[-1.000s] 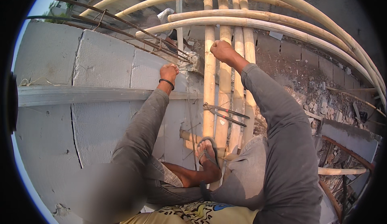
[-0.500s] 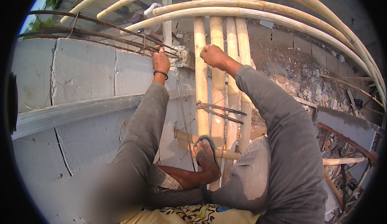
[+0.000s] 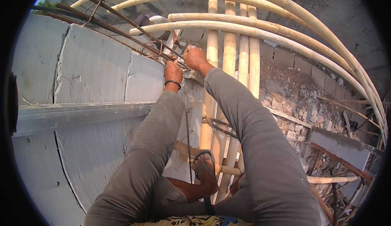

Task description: The person secures bamboo poles to a rebar structure using thin metal wires, twisting the wires with a pair of pliers and tightening them by hand to create a stable scaffold.

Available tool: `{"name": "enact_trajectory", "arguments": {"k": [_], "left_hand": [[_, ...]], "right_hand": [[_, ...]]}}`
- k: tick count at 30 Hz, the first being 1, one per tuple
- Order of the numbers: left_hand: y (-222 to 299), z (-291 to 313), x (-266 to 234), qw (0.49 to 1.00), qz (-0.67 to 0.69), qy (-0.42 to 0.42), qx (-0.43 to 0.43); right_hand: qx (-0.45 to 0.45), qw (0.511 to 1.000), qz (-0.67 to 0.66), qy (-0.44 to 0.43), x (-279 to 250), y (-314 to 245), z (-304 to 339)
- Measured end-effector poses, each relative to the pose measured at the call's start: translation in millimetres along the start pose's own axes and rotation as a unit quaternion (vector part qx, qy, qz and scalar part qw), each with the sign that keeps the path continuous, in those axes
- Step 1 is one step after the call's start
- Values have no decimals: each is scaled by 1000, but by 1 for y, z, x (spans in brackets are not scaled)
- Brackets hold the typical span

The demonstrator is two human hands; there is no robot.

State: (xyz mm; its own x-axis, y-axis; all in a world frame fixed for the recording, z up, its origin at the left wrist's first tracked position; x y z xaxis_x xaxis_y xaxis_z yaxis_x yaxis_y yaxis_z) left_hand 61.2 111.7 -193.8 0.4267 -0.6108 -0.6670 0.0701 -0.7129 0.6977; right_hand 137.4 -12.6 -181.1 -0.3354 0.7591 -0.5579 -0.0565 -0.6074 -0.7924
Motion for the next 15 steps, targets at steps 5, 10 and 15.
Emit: {"name": "enact_trajectory", "arguments": {"k": [5,10,15], "left_hand": [[5,-2,-2,998,-48,35,37],[-4,4,7,997,-35,-56,-28],[-35,-2,25,989,-135,-45,-42]], "right_hand": [[-14,999,-36,-37,16,4,-11],[-123,988,61,-70,30,-16,-17],[-140,979,115,-94,16,-25,-27]]}}
Point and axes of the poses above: each hand's wrist, its own z-axis away from the middle knuckle, its own x-axis out of the palm, y = z × x, the point moved 5 cm from there along -z, towards the middle knuckle, and after that the axes turned 12 degrees about x, right-handed, at the moved point
